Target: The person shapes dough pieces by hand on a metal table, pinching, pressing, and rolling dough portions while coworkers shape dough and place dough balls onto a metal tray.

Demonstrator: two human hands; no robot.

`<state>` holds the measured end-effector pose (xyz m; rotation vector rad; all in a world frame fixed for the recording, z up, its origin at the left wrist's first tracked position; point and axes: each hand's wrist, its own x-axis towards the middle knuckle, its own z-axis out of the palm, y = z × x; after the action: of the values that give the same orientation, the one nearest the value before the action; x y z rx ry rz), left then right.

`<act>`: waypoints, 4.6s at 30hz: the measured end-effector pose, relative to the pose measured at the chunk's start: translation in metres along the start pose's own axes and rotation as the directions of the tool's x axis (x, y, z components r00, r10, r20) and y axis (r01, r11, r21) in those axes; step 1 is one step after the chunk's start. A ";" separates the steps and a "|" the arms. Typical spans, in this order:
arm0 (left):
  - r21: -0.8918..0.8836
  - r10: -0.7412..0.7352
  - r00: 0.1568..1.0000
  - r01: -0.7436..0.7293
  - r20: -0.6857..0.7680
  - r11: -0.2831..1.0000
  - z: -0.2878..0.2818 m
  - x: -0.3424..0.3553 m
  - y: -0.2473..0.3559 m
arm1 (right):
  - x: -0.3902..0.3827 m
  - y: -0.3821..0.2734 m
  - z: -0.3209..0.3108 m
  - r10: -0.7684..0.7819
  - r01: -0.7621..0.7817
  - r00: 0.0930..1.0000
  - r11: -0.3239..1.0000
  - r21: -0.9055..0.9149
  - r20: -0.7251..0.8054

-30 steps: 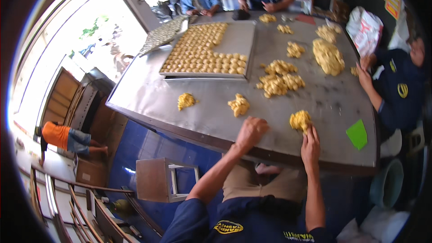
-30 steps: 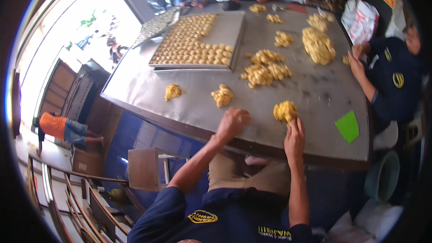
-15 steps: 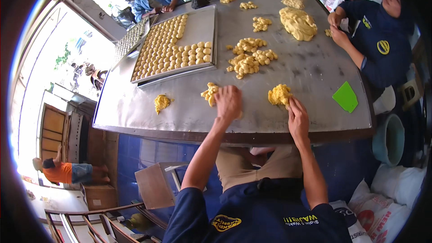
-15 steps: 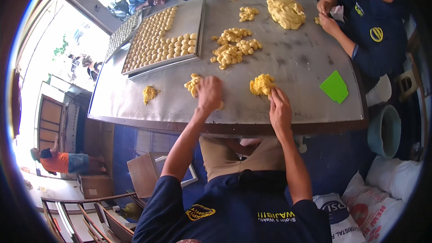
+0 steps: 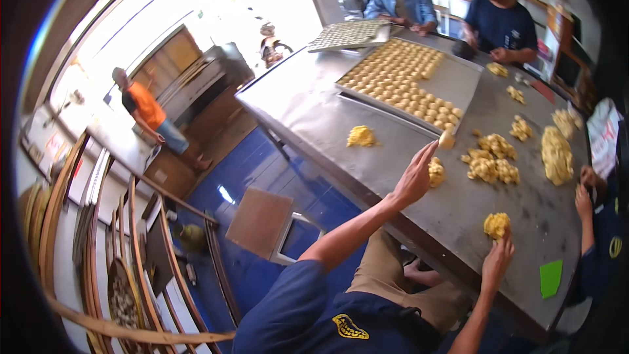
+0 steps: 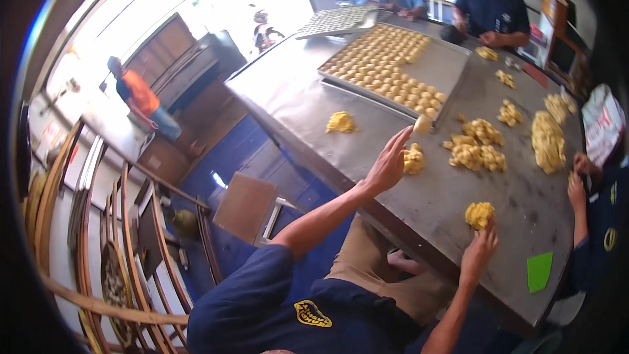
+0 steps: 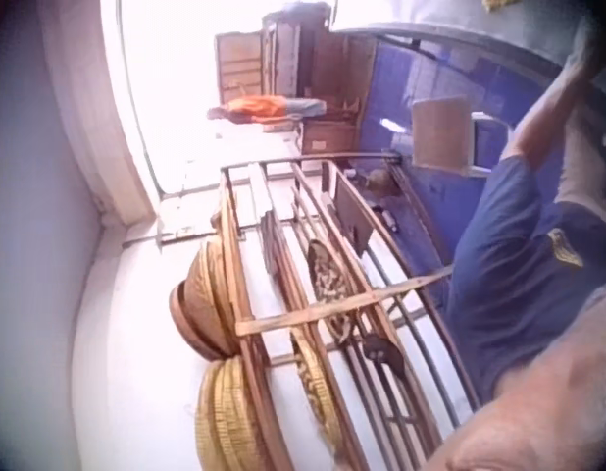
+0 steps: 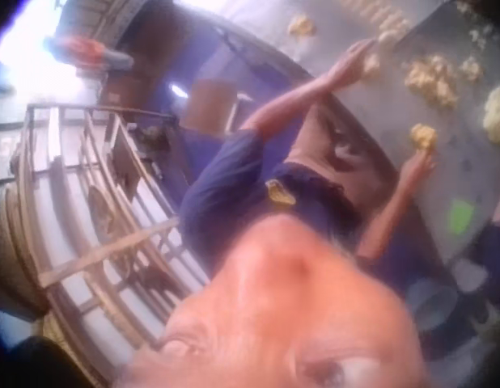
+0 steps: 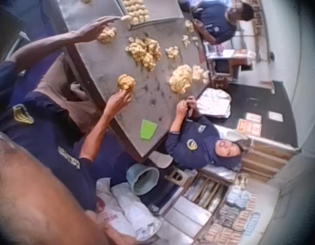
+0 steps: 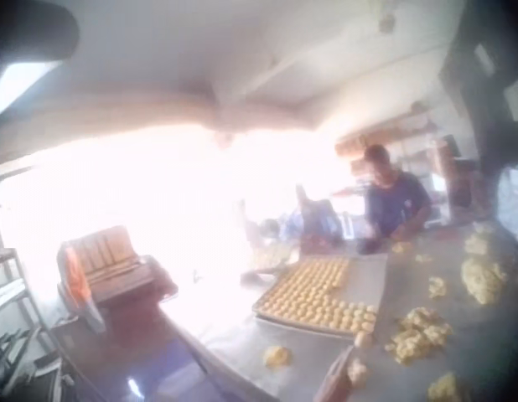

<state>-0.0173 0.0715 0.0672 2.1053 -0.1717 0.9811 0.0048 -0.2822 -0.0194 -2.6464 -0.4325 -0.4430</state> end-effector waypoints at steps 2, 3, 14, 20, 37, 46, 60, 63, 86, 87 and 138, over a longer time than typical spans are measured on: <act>0.219 -0.166 0.966 0.122 0.197 0.968 -0.015 0.000 -0.053 | 0.010 -0.012 -0.002 -0.054 0.055 0.998 0.998 0.040 -0.021; 0.230 -0.171 0.970 0.128 0.175 0.965 -0.016 -0.007 -0.072 | 0.015 -0.015 -0.003 -0.057 0.058 0.998 0.996 0.070 -0.011; 0.187 -0.373 0.913 0.400 -0.163 0.897 -0.021 -0.027 -0.075 | 0.026 0.034 -0.018 -0.040 0.039 0.999 0.991 0.125 0.005; 0.051 -0.255 0.840 0.263 0.479 0.963 0.003 -0.028 0.013 | -0.004 0.021 -0.006 0.023 -0.021 1.000 0.992 -0.124 0.017; 0.401 0.201 0.896 -0.366 0.396 0.840 0.111 -0.007 -0.018 | 0.037 0.008 -0.052 -0.126 0.134 0.977 0.990 -0.035 0.172; 0.515 0.055 0.942 -0.230 0.332 0.825 0.103 -0.016 -0.014 | -0.010 0.008 -0.023 -0.028 0.021 0.999 0.984 -0.179 -0.039; 0.313 -0.304 0.899 0.204 0.314 0.928 0.060 -0.064 0.025 | 0.024 0.027 -0.043 -0.083 0.082 0.996 0.995 -0.061 -0.016; -0.095 -0.589 0.776 0.619 0.226 0.779 0.053 -0.070 0.032 | 0.017 0.006 -0.058 0.121 -0.096 0.958 0.990 -0.106 0.261; -0.133 -0.316 0.808 0.431 0.497 0.893 0.092 -0.068 0.049 | 0.010 -0.115 -0.054 -0.150 0.167 0.986 0.825 0.539 -0.075; -0.002 -0.208 0.847 0.240 0.488 0.971 0.096 -0.076 0.038 | 0.010 -0.117 -0.045 -0.284 0.279 0.957 0.820 0.500 -0.067; 0.202 -0.096 0.941 0.030 0.326 0.979 0.046 -0.067 0.002 | 0.001 -0.018 -0.012 0.034 0.026 0.975 0.963 0.268 -0.218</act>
<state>-0.0371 0.0244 0.0035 2.4335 -0.1824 0.6155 -0.0034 -0.2716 -0.0022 -2.3045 -0.3864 -0.6233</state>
